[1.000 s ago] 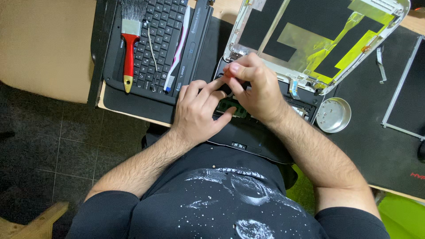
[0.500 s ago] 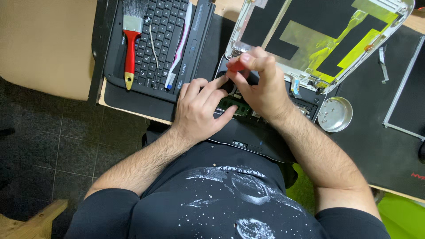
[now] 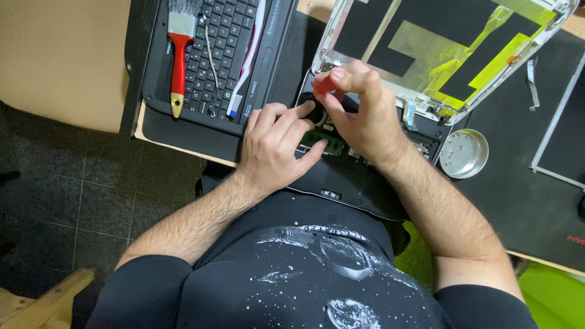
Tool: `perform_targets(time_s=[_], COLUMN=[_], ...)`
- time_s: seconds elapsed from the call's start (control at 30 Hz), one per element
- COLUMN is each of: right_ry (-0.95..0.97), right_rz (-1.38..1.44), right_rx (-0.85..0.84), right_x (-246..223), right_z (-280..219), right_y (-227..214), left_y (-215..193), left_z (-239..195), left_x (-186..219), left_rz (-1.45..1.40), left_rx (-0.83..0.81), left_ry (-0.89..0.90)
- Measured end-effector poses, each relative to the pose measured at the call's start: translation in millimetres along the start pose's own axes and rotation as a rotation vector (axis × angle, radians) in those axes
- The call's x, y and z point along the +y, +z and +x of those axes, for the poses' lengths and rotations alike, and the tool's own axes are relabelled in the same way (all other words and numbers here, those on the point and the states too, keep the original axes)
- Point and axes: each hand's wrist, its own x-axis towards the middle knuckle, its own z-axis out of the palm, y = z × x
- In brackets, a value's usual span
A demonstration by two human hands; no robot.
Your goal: The person uses a screwdriver to remove screws from the internal components of a disassembled laptop resting on their lap. They then remove the keyboard assembly and place a metal cover plate over the internal components.
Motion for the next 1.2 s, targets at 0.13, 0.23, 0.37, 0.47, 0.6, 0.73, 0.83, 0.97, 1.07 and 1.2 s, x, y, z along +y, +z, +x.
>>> perform_targets(time_s=[0.13,0.23,0.37,0.47,0.6,0.73,0.83,0.97,1.07,1.2], right_ry=[0.046,0.033,0.052,0.153,0.486,0.741,0.838,0.779,0.707,0.668], right_rz=[-0.002,0.007,0.176,0.091,-0.059,-0.161,-0.391,-0.584,-0.709,-0.816], right_rx=[0.0,0.021,0.084,0.208,0.452,0.49,0.445,0.464,0.465,0.406], right_x=[-0.9,-4.6,-31.8,-57.9,-66.9,-65.6,-57.7,-46.5,-37.4,-36.8], right_z=[0.8,1.9,3.5,-22.5,-103.3,-189.3,-234.0,-260.7,-268.3,-264.5], right_y=[0.8,-9.2,-50.5,-99.4,-157.0,-186.4,-185.8,-175.5,-172.3,-171.6], left_y=[-5.8,-7.0,-3.7,-3.7,-4.0,-5.9,-6.1,-3.4,-3.1,-7.5], left_z=[1.4,3.7,0.2,-0.2,2.7,13.1,21.1,28.3,33.3,37.4], left_x=[1.7,1.7,-0.6,-2.1,-4.0,-0.8,2.2,4.4,4.1,2.3], left_rz=[0.002,0.002,0.018,0.032,0.069,0.081,0.079,0.079,0.058,-0.064], left_rx=[-0.016,-0.074,-0.133,-0.162,-0.226,-0.243,-0.266,-0.269,-0.265,-0.243], left_ry=[-0.004,0.018,0.001,0.006,0.021,0.051,0.04,0.022,0.027,0.027])
